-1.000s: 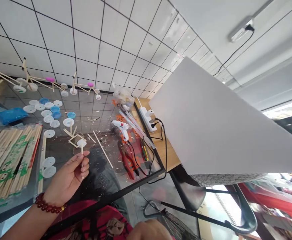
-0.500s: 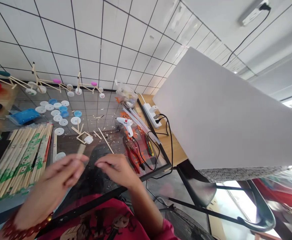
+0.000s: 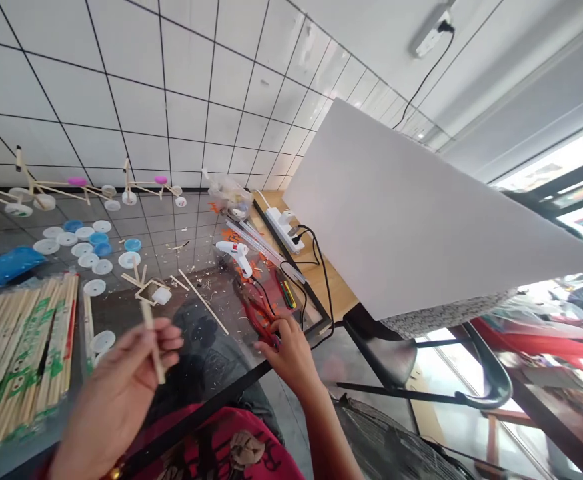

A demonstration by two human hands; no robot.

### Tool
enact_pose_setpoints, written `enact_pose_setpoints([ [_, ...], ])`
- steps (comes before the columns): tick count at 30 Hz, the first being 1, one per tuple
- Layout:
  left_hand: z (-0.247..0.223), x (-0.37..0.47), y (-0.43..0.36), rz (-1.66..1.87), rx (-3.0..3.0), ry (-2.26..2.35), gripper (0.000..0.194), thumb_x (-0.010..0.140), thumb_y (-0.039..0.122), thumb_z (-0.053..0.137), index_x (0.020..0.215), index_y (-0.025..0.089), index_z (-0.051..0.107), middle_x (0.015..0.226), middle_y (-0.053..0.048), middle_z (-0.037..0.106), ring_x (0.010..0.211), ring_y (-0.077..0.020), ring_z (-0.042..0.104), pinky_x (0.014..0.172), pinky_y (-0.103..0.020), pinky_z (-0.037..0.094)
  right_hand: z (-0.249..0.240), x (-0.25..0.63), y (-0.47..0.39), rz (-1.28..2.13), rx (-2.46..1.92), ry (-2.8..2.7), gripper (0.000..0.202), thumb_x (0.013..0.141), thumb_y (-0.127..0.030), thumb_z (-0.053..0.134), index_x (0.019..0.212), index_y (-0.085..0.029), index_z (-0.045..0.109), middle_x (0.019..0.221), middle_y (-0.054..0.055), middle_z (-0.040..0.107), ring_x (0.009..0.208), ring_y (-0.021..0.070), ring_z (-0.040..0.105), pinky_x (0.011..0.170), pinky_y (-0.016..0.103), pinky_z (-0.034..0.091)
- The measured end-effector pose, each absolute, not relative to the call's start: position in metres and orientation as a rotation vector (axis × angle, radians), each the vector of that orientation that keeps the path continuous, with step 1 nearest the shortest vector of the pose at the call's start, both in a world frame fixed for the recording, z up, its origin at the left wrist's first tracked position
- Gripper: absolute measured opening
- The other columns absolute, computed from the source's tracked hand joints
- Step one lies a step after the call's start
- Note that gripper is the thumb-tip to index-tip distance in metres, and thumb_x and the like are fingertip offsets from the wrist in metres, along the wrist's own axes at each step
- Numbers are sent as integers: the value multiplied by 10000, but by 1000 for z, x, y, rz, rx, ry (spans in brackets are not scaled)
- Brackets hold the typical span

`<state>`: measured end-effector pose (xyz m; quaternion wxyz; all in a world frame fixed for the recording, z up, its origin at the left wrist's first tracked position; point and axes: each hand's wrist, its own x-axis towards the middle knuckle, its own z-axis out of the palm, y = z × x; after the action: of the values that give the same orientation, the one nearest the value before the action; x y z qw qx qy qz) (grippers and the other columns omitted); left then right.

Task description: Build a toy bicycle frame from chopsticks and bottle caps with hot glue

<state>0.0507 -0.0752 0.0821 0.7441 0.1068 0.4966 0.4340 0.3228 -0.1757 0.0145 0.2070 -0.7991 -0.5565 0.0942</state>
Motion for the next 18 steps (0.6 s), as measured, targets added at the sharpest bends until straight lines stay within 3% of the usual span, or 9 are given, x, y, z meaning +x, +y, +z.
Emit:
enact_pose_setpoints([
  [3, 65, 80, -64, 799, 251, 1028, 147, 791, 35, 663, 873, 131, 737, 880, -95, 764, 772, -201, 740, 710, -330, 644, 15, 313, -166, 280, -2374, -1650, 241, 836, -342, 737, 987, -193, 623, 1115, 108, 627, 1033, 280, 608, 898, 407, 475],
  [8, 44, 82, -54, 737, 348, 929, 186, 859, 74, 637, 1007, 137, 730, 792, -88, 762, 563, -147, 691, 515, -250, 596, 19, 314, -153, 261, -2505, -1764, 194, 913, -323, 644, 1049, -187, 673, 1132, 143, 615, 1008, 281, 617, 833, 365, 467],
  [11, 36, 77, -51, 751, 367, 912, 172, 876, 95, 639, 1020, 128, 725, 786, -94, 765, 596, -153, 708, 560, -257, 611, 19, 320, -141, 329, -2515, -1780, 143, 913, -283, 612, 903, -171, 701, 1050, 132, 620, 840, 216, 622, 734, 314, 442],
  [13, 33, 75, -51, 780, 375, 907, 150, 870, 84, 646, 991, 116, 729, 820, -108, 772, 690, -174, 739, 655, -285, 634, 17, 326, -137, 439, -2404, -1706, 243, 926, -291, 558, 745, -164, 661, 888, 84, 608, 725, 168, 573, 684, 289, 409],
  [16, 30, 74, -51, 798, 394, 893, 129, 867, 82, 653, 964, 106, 735, 861, -122, 775, 769, -195, 753, 720, -309, 638, 14, 325, -149, 733, -2046, -1414, 396, 914, -458, 544, 623, -189, 544, 650, -5, 482, 637, 147, 461, 630, 275, 359],
  [18, 28, 73, -51, 776, 419, 885, 135, 870, 97, 658, 978, 112, 737, 861, -118, 775, 742, -194, 750, 680, -301, 635, 11, 314, -167, 994, -1735, -1133, 435, 821, -595, 639, 670, -198, 548, 642, -22, 466, 623, 142, 423, 607, 271, 340],
])
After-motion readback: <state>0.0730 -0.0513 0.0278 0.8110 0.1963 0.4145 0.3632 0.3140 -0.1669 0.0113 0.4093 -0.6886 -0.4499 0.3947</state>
